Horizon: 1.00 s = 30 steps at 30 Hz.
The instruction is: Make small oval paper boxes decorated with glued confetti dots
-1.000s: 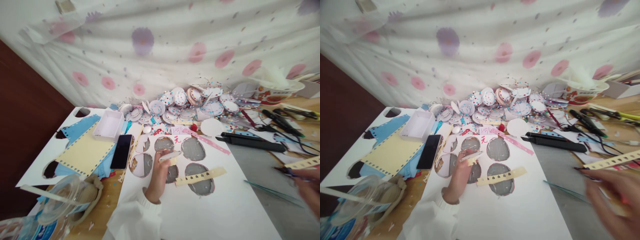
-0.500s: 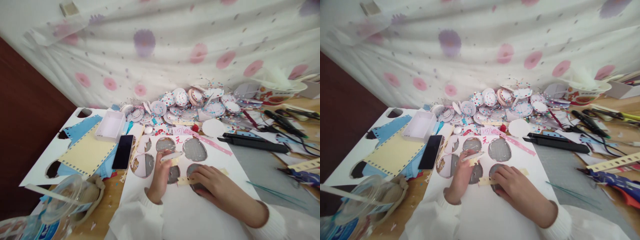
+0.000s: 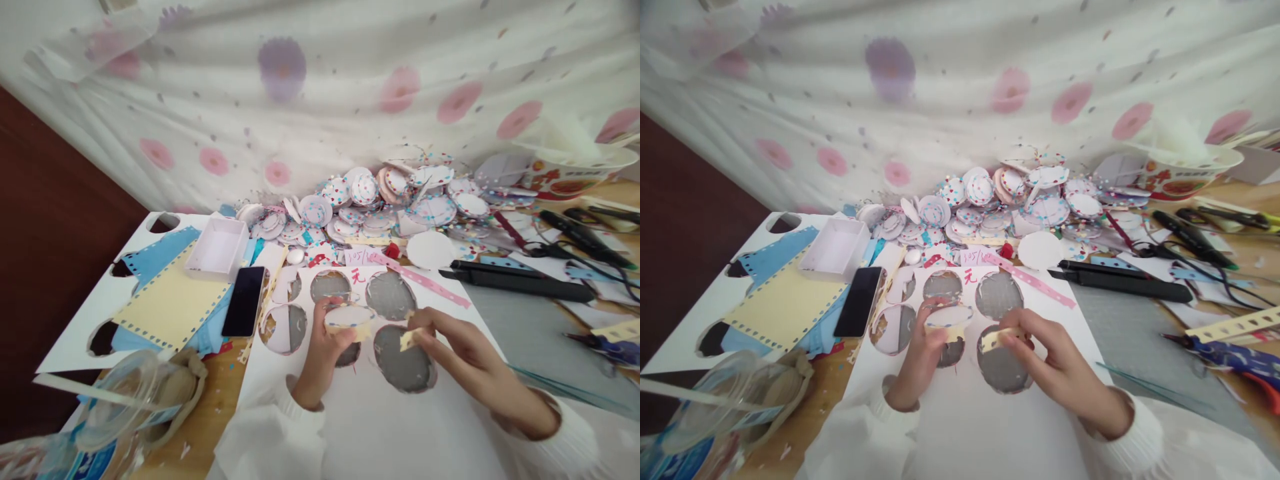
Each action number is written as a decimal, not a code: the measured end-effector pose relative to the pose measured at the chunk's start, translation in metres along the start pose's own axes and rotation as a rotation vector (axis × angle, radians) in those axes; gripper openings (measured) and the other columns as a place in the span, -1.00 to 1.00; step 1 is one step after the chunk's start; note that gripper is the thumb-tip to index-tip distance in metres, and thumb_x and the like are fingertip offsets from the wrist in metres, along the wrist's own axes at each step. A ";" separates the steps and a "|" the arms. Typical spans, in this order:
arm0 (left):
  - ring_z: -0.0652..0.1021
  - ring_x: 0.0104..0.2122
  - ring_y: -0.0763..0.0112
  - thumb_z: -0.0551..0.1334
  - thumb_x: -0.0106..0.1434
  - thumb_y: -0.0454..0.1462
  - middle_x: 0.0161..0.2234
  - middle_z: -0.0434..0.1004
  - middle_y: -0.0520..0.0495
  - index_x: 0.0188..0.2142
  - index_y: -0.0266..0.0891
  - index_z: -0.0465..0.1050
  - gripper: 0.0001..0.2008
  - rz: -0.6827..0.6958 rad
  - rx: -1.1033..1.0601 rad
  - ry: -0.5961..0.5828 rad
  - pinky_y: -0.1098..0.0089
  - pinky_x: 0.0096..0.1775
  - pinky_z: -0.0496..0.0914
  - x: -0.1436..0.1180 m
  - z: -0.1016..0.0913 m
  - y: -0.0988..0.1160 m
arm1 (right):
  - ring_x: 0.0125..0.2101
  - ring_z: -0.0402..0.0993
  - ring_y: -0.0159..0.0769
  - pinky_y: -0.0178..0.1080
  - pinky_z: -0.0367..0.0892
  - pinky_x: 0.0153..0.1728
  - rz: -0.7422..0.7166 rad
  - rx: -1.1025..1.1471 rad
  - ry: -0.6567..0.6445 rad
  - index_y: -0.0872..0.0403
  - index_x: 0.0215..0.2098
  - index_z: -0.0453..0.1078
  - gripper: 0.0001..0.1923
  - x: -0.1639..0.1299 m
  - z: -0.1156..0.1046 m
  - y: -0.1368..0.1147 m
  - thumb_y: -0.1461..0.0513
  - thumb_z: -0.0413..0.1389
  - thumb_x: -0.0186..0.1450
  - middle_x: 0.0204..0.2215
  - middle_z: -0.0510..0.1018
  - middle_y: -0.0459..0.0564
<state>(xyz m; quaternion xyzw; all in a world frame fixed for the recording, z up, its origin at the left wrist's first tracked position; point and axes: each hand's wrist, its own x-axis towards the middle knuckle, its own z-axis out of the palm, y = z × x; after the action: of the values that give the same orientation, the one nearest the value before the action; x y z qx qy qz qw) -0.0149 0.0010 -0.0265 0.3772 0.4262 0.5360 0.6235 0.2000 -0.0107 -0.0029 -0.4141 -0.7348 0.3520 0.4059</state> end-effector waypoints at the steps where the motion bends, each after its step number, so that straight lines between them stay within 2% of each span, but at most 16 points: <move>1: 0.54 -0.17 0.30 0.30 0.01 -0.35 -0.13 0.48 -0.02 -0.11 -0.14 0.31 -0.58 0.000 0.018 0.005 0.35 -0.14 0.40 0.000 0.001 0.001 | -0.53 0.29 -0.36 -0.32 0.26 -0.50 -0.002 -0.002 0.008 0.02 -0.37 0.32 -0.79 -0.001 0.002 0.001 0.17 -0.03 0.41 -0.54 0.38 -0.13; 4: 0.54 -0.17 0.30 0.29 -0.02 -0.38 -0.15 0.49 -0.01 -0.13 -0.13 0.31 -0.58 -0.008 0.116 -0.002 0.35 -0.14 0.42 0.000 0.005 0.005 | -0.56 0.23 -0.38 -0.33 0.21 -0.53 -0.003 -0.019 0.037 0.02 -0.42 0.29 -0.78 -0.006 0.007 0.003 0.19 0.00 0.40 -0.57 0.34 -0.15; 8: 0.53 -0.15 0.28 0.28 -0.04 -0.41 -0.12 0.48 -0.04 -0.13 -0.12 0.29 -0.55 -0.024 0.221 -0.019 0.34 -0.12 0.44 0.000 0.008 0.008 | -0.55 0.24 -0.38 -0.34 0.21 -0.54 0.063 -0.004 0.024 0.02 -0.44 0.27 -0.74 -0.006 0.007 0.001 0.18 -0.05 0.42 -0.55 0.35 -0.14; 16: 0.49 -0.04 0.23 0.32 -0.03 -0.33 -0.04 0.41 -0.08 -0.05 -0.14 0.21 -0.47 -0.015 0.295 -0.072 0.27 -0.02 0.42 -0.001 0.007 0.005 | -0.54 0.23 -0.39 -0.34 0.17 -0.52 0.114 -0.062 -0.019 0.03 -0.46 0.23 -0.71 -0.009 0.012 0.000 0.18 -0.06 0.43 -0.58 0.31 -0.15; 30: 0.47 -0.01 0.31 0.31 0.02 -0.36 -0.01 0.37 -0.05 -0.02 -0.12 0.19 -0.47 -0.024 0.335 -0.103 0.36 -0.01 0.41 -0.003 0.005 0.003 | -0.56 0.20 -0.41 -0.34 0.14 -0.53 0.119 -0.110 -0.007 0.04 -0.46 0.19 -0.71 -0.011 0.018 0.003 0.17 -0.06 0.43 -0.58 0.29 -0.16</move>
<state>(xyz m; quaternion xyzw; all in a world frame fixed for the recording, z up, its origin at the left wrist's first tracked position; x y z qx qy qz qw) -0.0117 -0.0012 -0.0216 0.4975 0.4814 0.4301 0.5794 0.1888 -0.0225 -0.0162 -0.4775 -0.7286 0.3361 0.3580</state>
